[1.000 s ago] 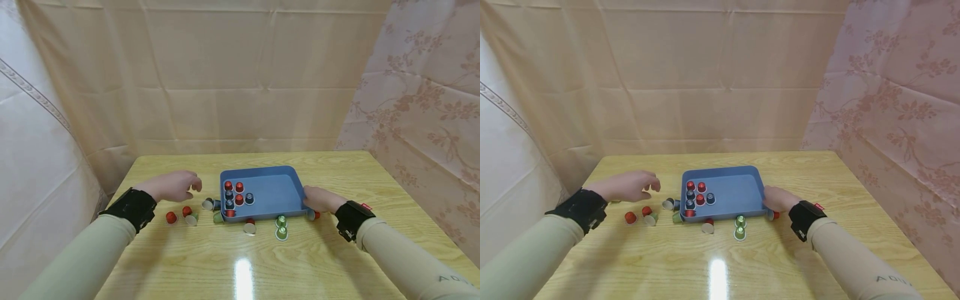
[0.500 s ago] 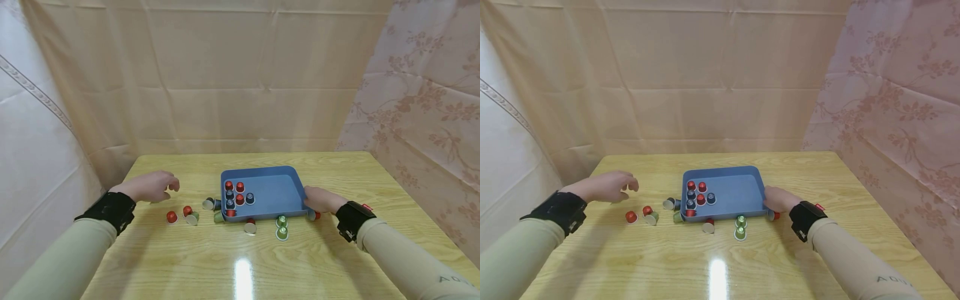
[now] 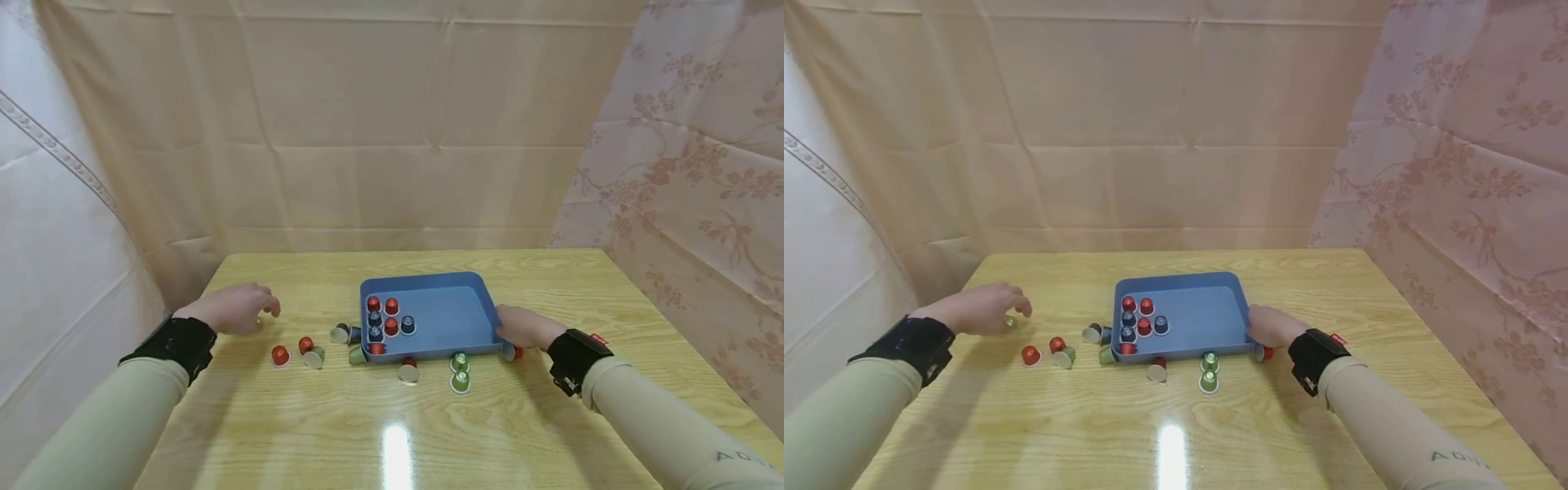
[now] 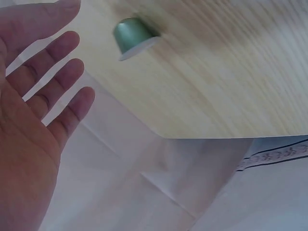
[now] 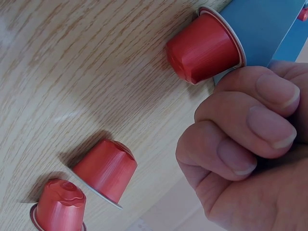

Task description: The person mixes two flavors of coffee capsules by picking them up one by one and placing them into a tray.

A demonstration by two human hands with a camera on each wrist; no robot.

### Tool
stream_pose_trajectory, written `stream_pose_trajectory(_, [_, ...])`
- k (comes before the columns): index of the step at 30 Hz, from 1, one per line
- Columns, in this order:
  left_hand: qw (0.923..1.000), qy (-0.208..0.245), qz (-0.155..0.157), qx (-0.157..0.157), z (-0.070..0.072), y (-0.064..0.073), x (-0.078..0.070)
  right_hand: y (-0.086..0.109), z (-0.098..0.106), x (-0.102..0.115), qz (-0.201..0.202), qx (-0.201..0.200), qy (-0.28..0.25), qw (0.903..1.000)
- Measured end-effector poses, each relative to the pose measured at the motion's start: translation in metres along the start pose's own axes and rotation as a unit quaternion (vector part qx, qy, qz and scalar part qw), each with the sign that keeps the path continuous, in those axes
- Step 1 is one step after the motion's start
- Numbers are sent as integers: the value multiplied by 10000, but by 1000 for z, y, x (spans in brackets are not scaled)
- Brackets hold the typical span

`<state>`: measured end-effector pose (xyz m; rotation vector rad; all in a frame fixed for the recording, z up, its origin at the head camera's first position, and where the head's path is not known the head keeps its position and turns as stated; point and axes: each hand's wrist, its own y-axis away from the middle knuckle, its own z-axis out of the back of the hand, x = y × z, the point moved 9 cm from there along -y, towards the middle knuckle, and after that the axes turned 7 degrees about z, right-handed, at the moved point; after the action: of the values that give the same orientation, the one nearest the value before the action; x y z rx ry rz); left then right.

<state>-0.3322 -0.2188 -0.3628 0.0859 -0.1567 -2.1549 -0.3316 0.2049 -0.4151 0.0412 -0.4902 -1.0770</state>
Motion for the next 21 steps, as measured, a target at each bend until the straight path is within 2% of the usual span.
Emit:
stream_pose_trajectory(6, [9993,107,305,181,-10,2,11,0,0,-1,-17,-10,98,10000])
stream_pose_trajectory(9, [9988,212,354,273,-17,1,15,0,0,-1,-43,17,117,9999])
stream_pose_trajectory(21, [9989,303,353,94,-38,-8,26,0,-1,-2,-52,9,108,9999])
